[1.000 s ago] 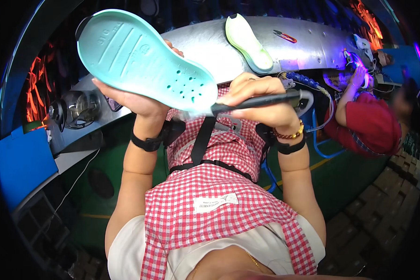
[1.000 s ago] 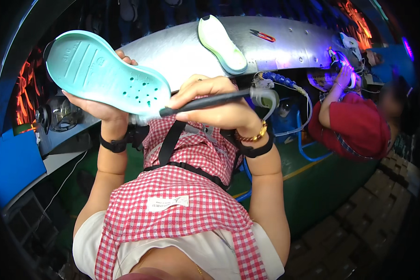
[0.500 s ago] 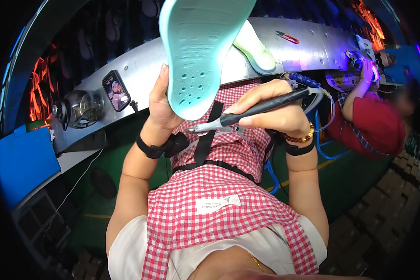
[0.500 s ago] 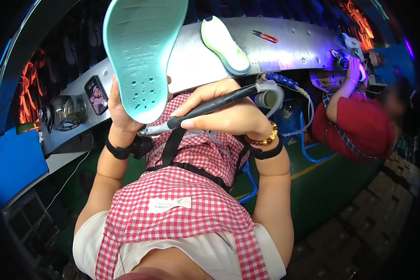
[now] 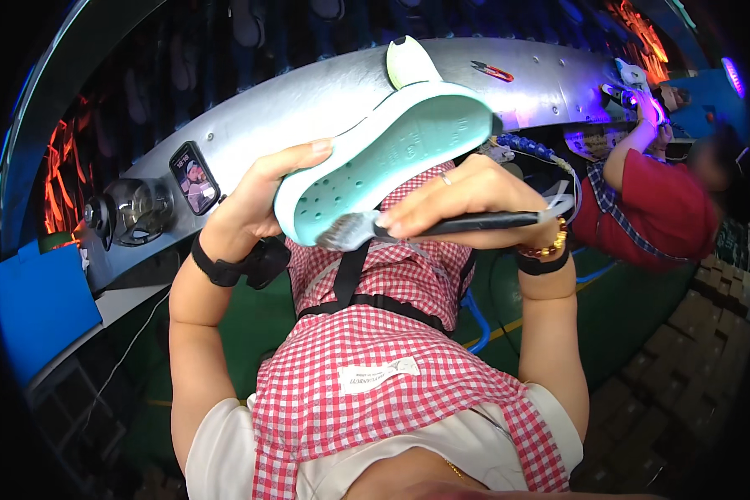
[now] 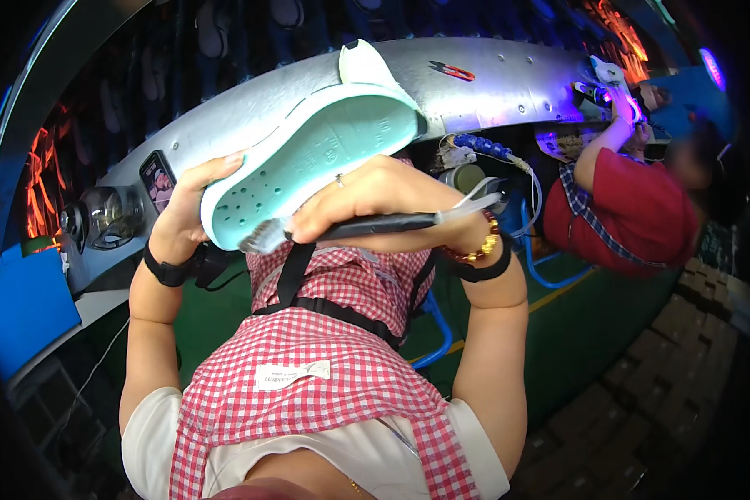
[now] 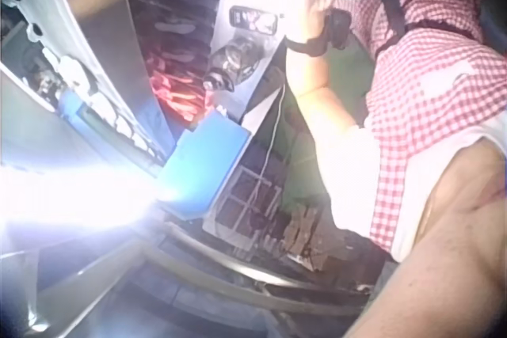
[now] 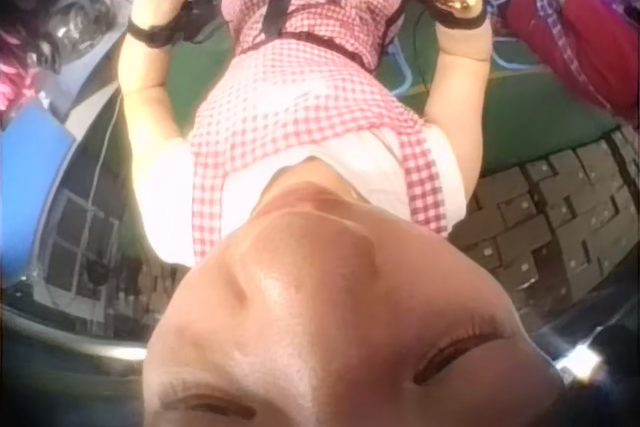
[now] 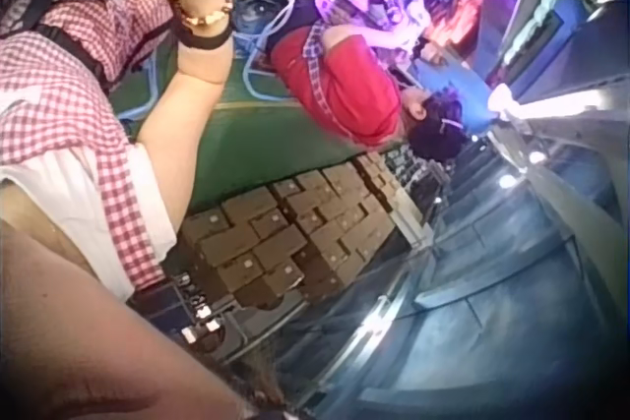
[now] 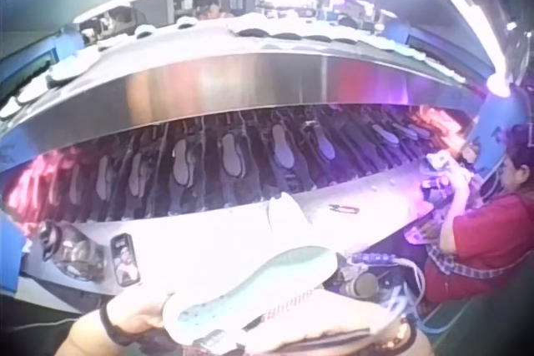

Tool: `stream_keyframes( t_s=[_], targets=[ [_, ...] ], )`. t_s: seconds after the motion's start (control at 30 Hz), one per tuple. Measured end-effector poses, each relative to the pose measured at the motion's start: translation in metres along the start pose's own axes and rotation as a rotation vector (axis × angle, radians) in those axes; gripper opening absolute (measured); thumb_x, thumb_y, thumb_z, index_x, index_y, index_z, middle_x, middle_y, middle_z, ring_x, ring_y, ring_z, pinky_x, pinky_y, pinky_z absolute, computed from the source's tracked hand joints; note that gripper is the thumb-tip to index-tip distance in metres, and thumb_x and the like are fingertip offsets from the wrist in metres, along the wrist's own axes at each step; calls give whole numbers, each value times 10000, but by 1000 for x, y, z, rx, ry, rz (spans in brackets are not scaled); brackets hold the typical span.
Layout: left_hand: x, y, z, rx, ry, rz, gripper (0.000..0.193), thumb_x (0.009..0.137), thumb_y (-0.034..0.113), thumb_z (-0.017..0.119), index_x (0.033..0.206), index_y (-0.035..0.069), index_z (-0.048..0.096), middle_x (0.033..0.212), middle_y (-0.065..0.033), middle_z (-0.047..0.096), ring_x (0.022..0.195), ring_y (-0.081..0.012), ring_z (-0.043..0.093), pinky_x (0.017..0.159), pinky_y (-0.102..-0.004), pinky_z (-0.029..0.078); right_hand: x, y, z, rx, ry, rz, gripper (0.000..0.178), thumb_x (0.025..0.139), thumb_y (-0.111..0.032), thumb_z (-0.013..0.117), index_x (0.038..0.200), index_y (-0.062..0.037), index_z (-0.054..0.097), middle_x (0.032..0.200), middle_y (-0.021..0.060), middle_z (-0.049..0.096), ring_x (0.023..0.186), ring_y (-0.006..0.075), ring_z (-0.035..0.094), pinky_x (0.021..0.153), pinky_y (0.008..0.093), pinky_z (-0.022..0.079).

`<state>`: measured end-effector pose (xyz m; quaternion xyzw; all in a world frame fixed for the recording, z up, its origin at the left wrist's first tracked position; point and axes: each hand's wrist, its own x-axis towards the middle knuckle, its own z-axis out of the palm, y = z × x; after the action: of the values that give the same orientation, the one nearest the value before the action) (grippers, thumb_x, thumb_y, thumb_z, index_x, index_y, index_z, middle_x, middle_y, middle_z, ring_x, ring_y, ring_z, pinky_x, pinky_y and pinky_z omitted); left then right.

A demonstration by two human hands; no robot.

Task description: Applying a liquid substance, likely adhesive or a finishing agent, to the bottom of shoe soles using a brush.

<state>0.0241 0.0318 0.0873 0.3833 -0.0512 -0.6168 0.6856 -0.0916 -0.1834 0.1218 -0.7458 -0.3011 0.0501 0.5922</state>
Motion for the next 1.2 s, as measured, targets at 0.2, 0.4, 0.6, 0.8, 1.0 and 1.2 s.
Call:
stream_keyframes(
  t_s=[0.2, 0.4, 0.6, 0.8, 1.0, 1.2],
  targets=[
    [-7, 3, -7, 47, 25, 49, 427, 802, 266, 501, 1074, -62, 488, 952, -158, 579, 781, -187, 602, 654, -272, 503, -9, 3, -6, -24, 153, 12, 170, 693, -20, 630, 858, 20, 627, 882, 169, 624, 836, 255, 618, 737, 303, 494],
    [-15, -1, -16, 21, 120, 88, 436, 799, 287, 495, 1058, -63, 504, 905, -133, 593, 773, -168, 591, 691, -270, 479, -19, 8, -5, -76, 340, -2, 181, 676, 23, 638, 856, 25, 624, 906, 170, 618, 853, 253, 614, 757, 302, 490],
    [-23, -3, -27, 103, 226, 216, 474, 762, 303, 494, 1046, -76, 515, 905, -131, 594, 760, -167, 570, 658, -248, 446, -22, 8, 0, 41, 228, -4, 183, 651, 33, 665, 830, 23, 629, 883, 173, 621, 830, 255, 618, 751, 307, 497],
    [-33, -4, -44, 131, 222, 275, 460, 760, 315, 500, 1017, -66, 537, 872, -130, 597, 741, -170, 569, 652, -255, 438, -21, 9, 2, -75, 329, 157, 196, 644, 34, 675, 833, 7, 629, 873, 160, 626, 824, 245, 617, 743, 294, 495],
    [5, -13, -43, -485, 52, 450, 726, 799, 585, 314, 1301, 63, 265, 1220, -130, 443, 1156, -338, 377, 934, -513, 317, -17, -4, 16, -48, 376, -71, 200, 632, -6, 693, 825, -21, 642, 833, 100, 642, 734, 173, 610, 690, 238, 436],
    [44, -44, -26, -393, -126, 425, 919, 718, 744, 104, 1272, 33, 281, 1149, -244, 444, 1073, -373, 443, 909, -480, 356, 1, 44, 32, 248, 649, 413, 178, 698, -45, 666, 857, 23, 623, 782, 81, 633, 693, 80, 579, 632, 191, 468]
  ],
)
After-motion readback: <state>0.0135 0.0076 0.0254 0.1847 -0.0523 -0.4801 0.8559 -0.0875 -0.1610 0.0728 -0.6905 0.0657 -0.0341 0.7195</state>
